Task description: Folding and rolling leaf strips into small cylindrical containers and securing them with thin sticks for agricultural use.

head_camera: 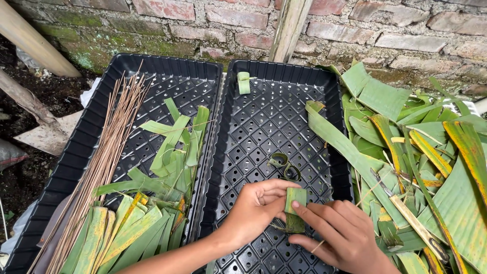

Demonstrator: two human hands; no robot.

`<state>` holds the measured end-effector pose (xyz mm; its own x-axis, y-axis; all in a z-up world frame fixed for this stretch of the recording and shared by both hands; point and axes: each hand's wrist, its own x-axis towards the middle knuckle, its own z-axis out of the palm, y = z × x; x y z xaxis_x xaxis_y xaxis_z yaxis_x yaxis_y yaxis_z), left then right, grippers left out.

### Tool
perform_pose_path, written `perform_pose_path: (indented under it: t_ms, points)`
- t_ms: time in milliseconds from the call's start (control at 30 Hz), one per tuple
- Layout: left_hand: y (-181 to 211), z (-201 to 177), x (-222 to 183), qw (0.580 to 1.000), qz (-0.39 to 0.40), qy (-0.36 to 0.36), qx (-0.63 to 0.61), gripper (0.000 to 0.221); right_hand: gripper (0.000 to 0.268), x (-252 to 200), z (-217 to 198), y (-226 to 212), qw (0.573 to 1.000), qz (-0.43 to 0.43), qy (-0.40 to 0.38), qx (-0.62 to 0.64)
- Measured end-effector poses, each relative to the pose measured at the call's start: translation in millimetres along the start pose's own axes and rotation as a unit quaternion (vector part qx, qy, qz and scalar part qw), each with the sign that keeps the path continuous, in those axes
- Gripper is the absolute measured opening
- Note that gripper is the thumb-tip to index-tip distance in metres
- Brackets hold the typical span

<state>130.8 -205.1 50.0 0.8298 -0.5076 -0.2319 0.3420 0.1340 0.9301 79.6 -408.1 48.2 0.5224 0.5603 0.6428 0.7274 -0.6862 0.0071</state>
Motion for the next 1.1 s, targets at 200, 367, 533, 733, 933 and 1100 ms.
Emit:
perform_pose_path:
  t_ms: [200,367,533,733,933,1100]
  points:
    - [-10,4,1,0.998,0.055,0.009,0.015,0.030,0.041,4,-2,-1,0.991,0.086,0.011,0.102]
    - [-7,9,-8,0.992,0.102,0.022,0.071,0.034,0.033,3,1,-7,0.955,0.226,0.035,0.190]
    - [-7,7,-16,0.970,0.198,0.011,0.140,0.036,0.019,9,-4,-12,0.937,0.251,0.021,0.240]
    - [1,9,-24,0.933,0.298,0.025,0.200,0.031,0.017,7,-5,-18,0.912,0.306,0.076,0.262]
    - [-4,3,-29,0.900,0.364,-0.016,0.238,0.020,0.017,4,-10,-18,0.879,0.353,0.086,0.308]
    - [-11,-2,-25,0.893,0.399,-0.017,0.208,0.025,0.018,-5,-1,-14,0.864,0.371,0.061,0.334]
